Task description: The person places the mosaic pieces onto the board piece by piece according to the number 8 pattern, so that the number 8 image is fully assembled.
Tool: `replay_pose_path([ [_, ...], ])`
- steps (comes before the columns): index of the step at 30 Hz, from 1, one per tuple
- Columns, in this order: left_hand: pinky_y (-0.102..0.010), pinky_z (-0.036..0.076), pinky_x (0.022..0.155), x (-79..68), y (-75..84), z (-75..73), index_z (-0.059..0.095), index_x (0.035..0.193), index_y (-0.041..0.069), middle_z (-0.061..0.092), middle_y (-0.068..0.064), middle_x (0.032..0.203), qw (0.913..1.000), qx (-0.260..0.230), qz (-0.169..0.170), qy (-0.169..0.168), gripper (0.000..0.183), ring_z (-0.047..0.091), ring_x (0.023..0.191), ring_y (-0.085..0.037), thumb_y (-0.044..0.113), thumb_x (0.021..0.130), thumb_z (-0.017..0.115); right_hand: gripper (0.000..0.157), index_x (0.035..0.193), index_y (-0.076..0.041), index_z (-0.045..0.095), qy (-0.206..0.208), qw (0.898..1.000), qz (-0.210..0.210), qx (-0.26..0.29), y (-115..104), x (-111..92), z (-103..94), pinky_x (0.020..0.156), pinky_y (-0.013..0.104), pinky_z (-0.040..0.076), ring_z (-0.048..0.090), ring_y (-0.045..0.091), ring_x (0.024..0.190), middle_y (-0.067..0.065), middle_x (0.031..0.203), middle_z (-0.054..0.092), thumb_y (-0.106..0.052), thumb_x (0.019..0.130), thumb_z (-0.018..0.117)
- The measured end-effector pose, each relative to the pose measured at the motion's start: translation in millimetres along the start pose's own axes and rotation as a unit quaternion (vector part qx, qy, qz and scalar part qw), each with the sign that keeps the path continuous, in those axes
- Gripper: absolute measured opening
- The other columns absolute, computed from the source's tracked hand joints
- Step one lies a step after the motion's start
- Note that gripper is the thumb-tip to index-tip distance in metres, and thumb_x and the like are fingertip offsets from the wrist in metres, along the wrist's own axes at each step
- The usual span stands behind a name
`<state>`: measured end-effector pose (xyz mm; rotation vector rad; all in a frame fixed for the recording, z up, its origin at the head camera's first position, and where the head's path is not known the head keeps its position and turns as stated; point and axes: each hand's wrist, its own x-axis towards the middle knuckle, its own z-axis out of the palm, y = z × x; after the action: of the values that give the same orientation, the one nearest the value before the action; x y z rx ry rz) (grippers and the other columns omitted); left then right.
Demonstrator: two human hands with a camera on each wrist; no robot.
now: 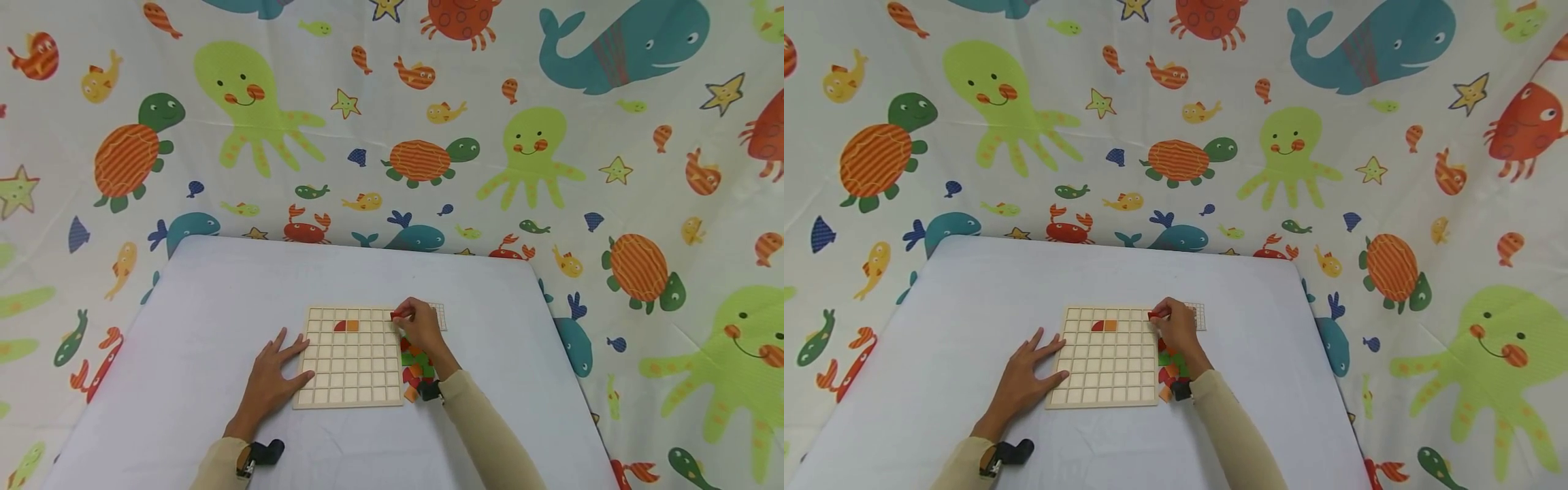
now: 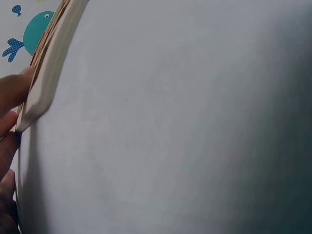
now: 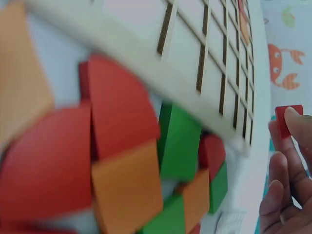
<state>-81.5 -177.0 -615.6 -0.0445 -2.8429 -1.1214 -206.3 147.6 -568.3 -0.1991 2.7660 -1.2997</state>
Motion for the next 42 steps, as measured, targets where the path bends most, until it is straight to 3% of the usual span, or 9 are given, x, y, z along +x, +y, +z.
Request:
replay_pose_path([
  [8,-0.074,0.023,0.125,0.3,-3.1,1.8,0.065,0.146,0.010,0.035,-0.032,0.168,1.0000,0.000,0.000,-0.001,0.072,0.032,0.154,-0.059,0.036,0.083,0.089,0.005,0.099,-0.014,0.076,-0.021,0.999,-0.002,0.047,-16,-3,18.7,0.059,0.028,0.050,0.058,0.015,0.070,0.005,0.097,0.072,-0.018,0.097,0.078],
  [15,-0.076,0.024,0.124,-0.3,-3.0,1.0,0.065,0.147,0.011,0.034,-0.033,0.168,1.0000,-0.004,-0.005,-0.003,0.071,0.031,0.153,-0.062,0.035,0.083,0.089,0.004,0.096,-0.014,0.077,-0.017,0.999,-0.004,0.048,-24,-2,40.8,0.065,0.026,0.054,0.065,0.010,0.076,0.002,0.085,0.074,-0.015,0.095,0.081],
  [20,-0.076,0.023,0.124,0.0,-2.4,1.4,0.065,0.147,0.011,0.033,-0.032,0.168,0.9999,-0.003,-0.008,-0.005,0.071,0.030,0.154,-0.062,0.034,0.084,0.089,0.007,0.100,-0.015,0.076,-0.025,1.000,-0.009,0.015,-26,-1,52.1,0.067,0.027,0.053,0.064,0.009,0.073,0.000,0.085,0.073,-0.019,0.095,0.081],
  [34,-0.076,0.023,0.124,0.4,-2.8,2.2,0.064,0.148,0.012,0.033,-0.032,0.169,1.0000,0.000,-0.005,-0.003,0.072,0.030,0.154,-0.060,0.035,0.084,0.089,0.004,0.099,-0.015,0.080,-0.015,0.999,0.007,-0.044,-32,-3,60.7,0.067,0.029,0.053,0.066,0.009,0.077,-0.004,0.087,0.074,-0.018,0.095,0.080],
  [42,-0.074,0.024,0.124,1.0,-4.7,3.6,0.064,0.147,0.012,0.035,-0.032,0.168,1.0000,0.002,0.000,-0.001,0.072,0.032,0.154,-0.059,0.035,0.084,0.089,0.009,0.098,-0.018,0.081,-0.022,0.999,0.024,-0.014,-29,-3,55.7,0.066,0.029,0.053,0.065,0.009,0.075,-0.005,0.085,0.074,-0.016,0.090,0.084],
])
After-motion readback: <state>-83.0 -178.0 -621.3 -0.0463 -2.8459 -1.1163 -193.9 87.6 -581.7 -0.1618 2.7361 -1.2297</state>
